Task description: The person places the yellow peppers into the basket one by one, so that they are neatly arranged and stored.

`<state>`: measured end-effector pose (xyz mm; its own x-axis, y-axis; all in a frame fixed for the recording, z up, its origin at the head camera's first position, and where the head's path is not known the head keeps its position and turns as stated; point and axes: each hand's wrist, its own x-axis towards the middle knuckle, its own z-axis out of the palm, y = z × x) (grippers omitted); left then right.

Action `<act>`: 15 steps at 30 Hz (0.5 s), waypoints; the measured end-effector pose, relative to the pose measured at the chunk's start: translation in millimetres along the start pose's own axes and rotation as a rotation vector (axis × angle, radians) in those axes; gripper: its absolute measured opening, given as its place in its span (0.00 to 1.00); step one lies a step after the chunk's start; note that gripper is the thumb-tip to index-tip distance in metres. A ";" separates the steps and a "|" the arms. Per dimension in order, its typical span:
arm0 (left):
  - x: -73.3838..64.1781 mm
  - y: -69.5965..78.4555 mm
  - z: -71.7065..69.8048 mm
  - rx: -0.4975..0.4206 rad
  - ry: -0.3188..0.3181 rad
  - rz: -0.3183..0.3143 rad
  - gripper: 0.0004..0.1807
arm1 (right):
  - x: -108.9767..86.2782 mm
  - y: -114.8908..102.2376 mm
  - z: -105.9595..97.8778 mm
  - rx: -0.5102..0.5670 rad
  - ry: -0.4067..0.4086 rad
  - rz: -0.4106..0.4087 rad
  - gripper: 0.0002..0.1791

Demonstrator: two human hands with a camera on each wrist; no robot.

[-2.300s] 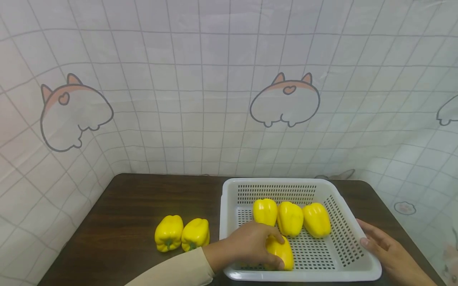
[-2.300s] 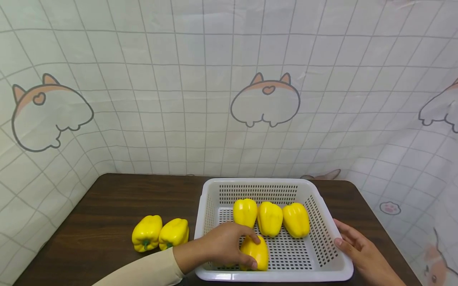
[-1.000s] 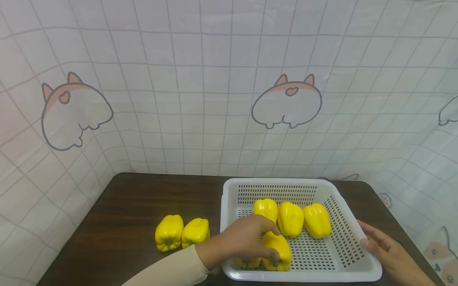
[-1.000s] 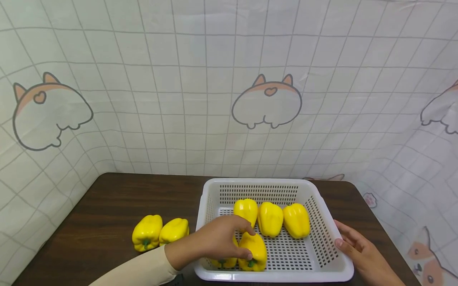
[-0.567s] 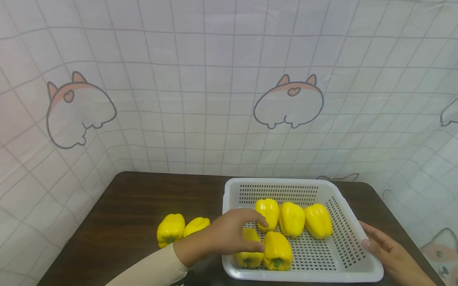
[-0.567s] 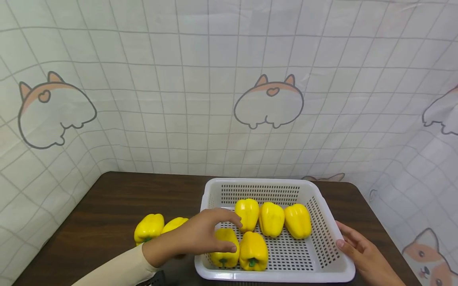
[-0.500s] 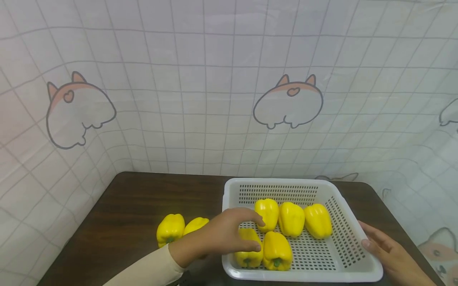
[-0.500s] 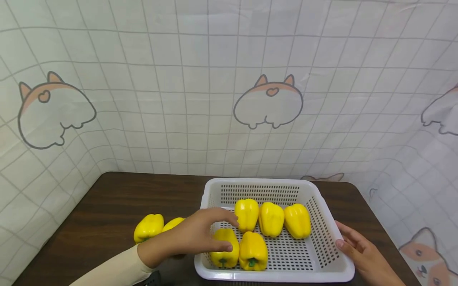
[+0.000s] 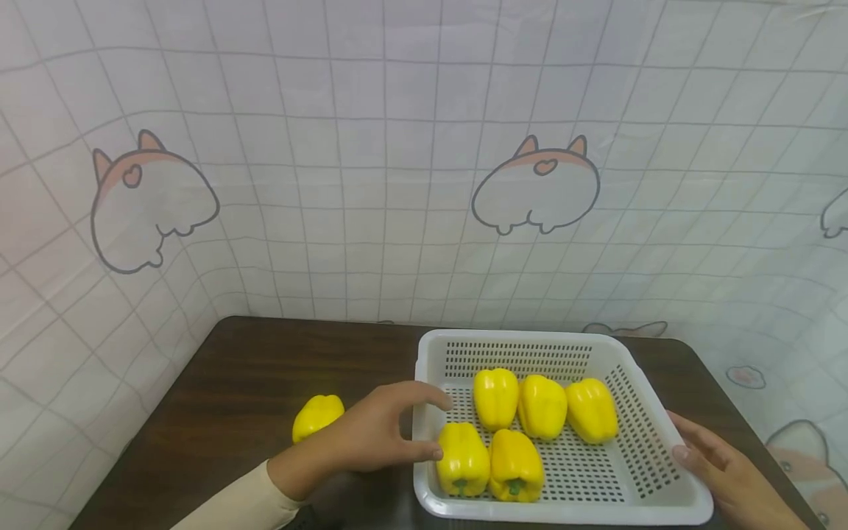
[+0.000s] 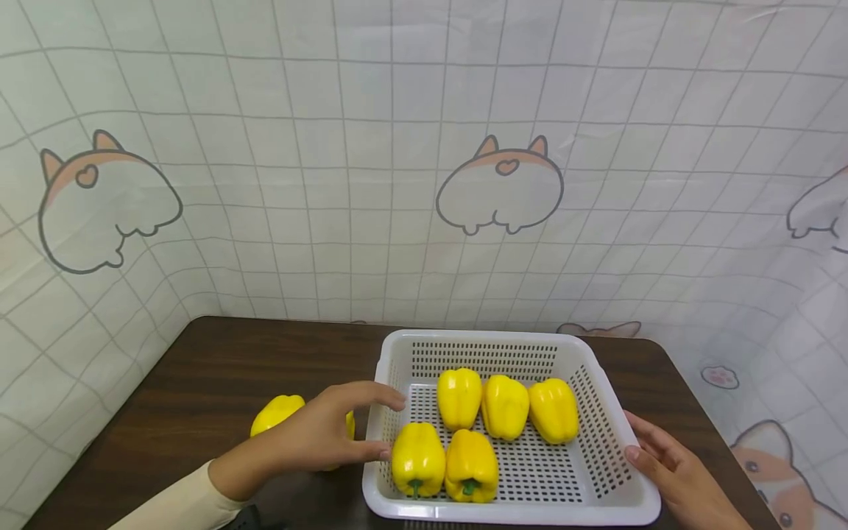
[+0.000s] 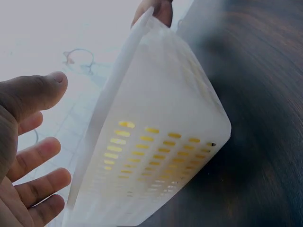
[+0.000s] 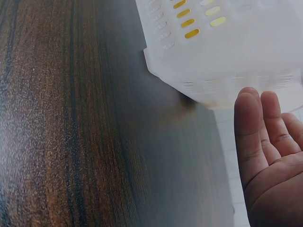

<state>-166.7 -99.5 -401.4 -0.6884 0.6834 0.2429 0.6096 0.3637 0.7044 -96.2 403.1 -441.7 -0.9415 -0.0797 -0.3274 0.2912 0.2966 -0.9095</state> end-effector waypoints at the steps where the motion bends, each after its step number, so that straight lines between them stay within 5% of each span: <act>1: -1.4 -0.6 -1.2 -0.007 0.006 -0.001 0.28 | 0.0 -0.2 0.1 -0.003 0.006 0.002 0.40; 11: -22.0 -13.9 -16.3 -0.040 0.054 -0.110 0.26 | -0.6 -0.8 1.0 -0.023 0.026 0.020 0.40; 15: -36.1 -21.6 -24.4 -0.009 0.100 -0.107 0.26 | -0.2 -1.0 0.4 -0.041 0.036 0.021 0.40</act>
<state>-164.6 -147.5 -409.1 -0.7854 0.5745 0.2306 0.5270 0.4251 0.7359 -96.3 402.4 -440.8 -0.9409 -0.0390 -0.3364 0.3047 0.3362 -0.8912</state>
